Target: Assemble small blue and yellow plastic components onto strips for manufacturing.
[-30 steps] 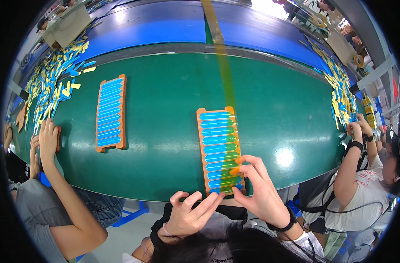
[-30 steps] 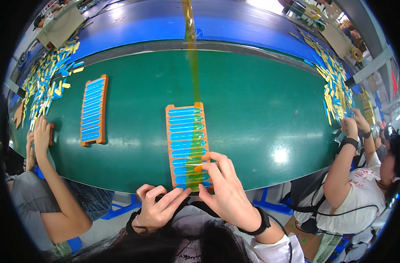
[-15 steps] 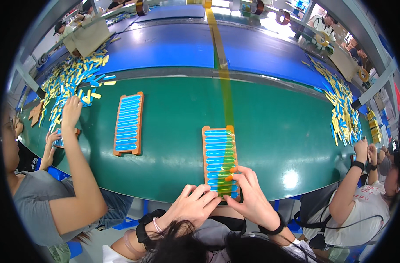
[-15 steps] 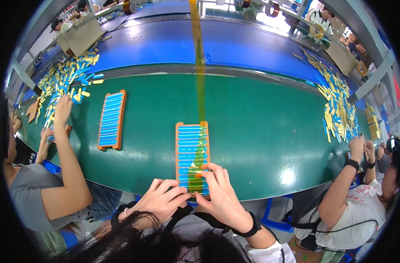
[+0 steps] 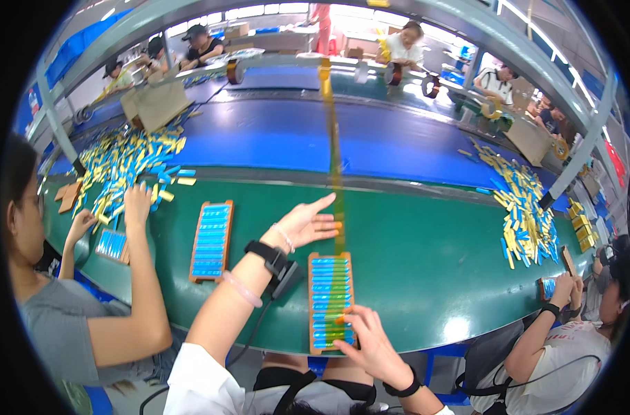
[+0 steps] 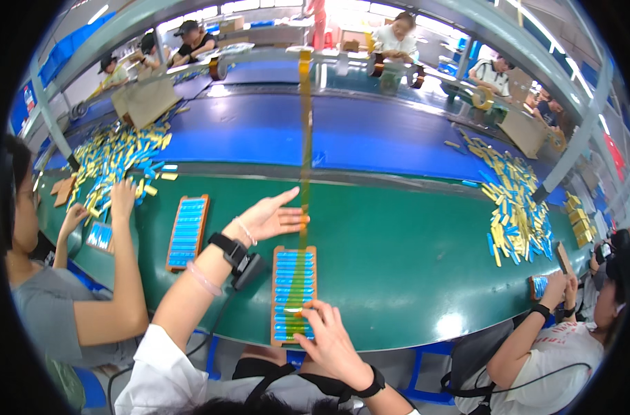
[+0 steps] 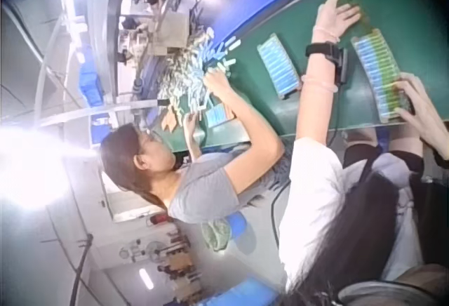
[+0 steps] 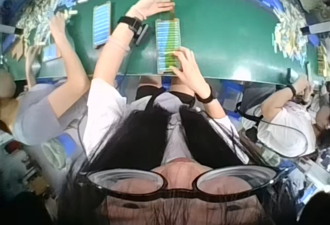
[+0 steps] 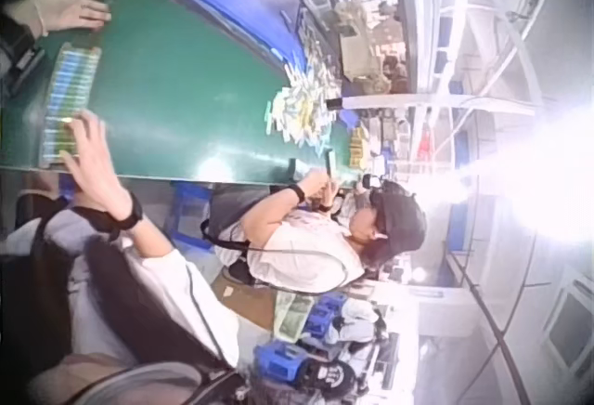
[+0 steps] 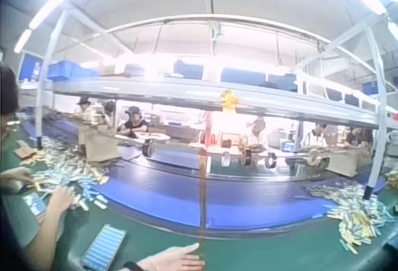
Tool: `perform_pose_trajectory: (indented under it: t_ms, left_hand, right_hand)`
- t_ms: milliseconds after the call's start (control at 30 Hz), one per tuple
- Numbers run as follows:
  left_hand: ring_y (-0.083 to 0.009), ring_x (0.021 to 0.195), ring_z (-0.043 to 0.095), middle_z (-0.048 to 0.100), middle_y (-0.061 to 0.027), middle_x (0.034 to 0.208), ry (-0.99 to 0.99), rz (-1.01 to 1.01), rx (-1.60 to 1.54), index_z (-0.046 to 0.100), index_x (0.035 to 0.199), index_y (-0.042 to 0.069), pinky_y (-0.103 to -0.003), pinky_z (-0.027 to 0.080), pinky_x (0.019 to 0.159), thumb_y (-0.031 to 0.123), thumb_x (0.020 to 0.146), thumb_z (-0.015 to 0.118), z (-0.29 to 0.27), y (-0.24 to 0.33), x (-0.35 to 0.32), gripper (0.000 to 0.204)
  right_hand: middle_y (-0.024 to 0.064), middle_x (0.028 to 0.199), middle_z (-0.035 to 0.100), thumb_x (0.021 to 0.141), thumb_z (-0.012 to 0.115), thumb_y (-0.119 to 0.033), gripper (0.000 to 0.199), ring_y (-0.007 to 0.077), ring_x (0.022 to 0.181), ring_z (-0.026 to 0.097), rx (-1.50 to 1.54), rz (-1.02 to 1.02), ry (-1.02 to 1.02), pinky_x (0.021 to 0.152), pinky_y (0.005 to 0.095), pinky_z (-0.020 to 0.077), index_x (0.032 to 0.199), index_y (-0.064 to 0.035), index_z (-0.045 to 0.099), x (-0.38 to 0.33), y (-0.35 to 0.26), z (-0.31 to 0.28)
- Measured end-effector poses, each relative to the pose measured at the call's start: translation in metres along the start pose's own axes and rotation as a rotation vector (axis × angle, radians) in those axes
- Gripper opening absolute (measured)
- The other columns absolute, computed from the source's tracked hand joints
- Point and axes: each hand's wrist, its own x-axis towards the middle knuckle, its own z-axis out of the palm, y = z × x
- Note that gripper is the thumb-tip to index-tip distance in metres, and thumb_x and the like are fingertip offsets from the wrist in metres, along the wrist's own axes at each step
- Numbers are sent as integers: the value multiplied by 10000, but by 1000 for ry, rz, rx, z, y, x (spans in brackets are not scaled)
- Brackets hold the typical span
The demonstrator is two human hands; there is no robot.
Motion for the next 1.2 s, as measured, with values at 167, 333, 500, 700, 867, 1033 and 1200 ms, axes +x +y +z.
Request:
perform_pose_trajectory:
  t_ms: [167,333,500,700,867,1033,1200]
  left_hand:
    - [-324,1020,520,496,-248,1071,-103,-50,-98,378,1110,-83,-342,456,865,223,833,558,-3,-8,10,450]
    - [-298,1019,527,528,-214,1047,-168,20,-151,486,987,-73,-298,469,843,183,854,517,0,0,1,290]
    - [-275,1018,532,541,-203,1039,-230,119,-126,521,931,-55,-271,463,846,144,856,505,11,14,-19,214]
    - [-254,975,557,570,-171,1011,-244,199,-27,534,954,-28,-292,464,836,153,864,489,19,24,-31,207]
    - [-241,950,567,578,-166,995,-205,249,26,535,962,-35,-301,468,820,151,872,474,15,23,-33,215]
    - [-225,913,580,587,-153,958,-126,330,181,529,990,-57,-314,473,804,156,869,478,9,22,-30,250]
    - [-218,896,584,588,-144,941,-116,339,232,533,986,-57,-310,475,792,154,868,480,6,18,-22,248]
  right_hand:
    - [146,1102,410,710,636,-98,395,321,913,418,49,37,14,767,369,405,1045,-16,443,-1,4,4]
    - [136,1190,348,683,668,-61,392,282,951,399,-12,106,29,714,303,438,1019,-36,467,0,1,3]
    - [147,1307,226,648,693,-54,573,312,1045,376,-28,201,-29,820,355,425,1143,-35,405,3,-8,0]
    - [145,1341,163,636,718,-90,919,292,1098,353,0,312,2,939,407,344,1353,-97,144,8,-9,-3]
    - [118,1347,185,630,722,-89,946,228,1010,379,108,352,-76,795,307,402,1357,-82,116,10,0,-2]
    - [107,1327,276,619,696,-56,954,201,940,380,201,343,-29,703,262,384,1348,-15,81,7,1,4]
    - [103,1331,275,613,696,-61,959,198,947,367,203,372,-42,707,260,369,1345,-6,80,7,-3,4]
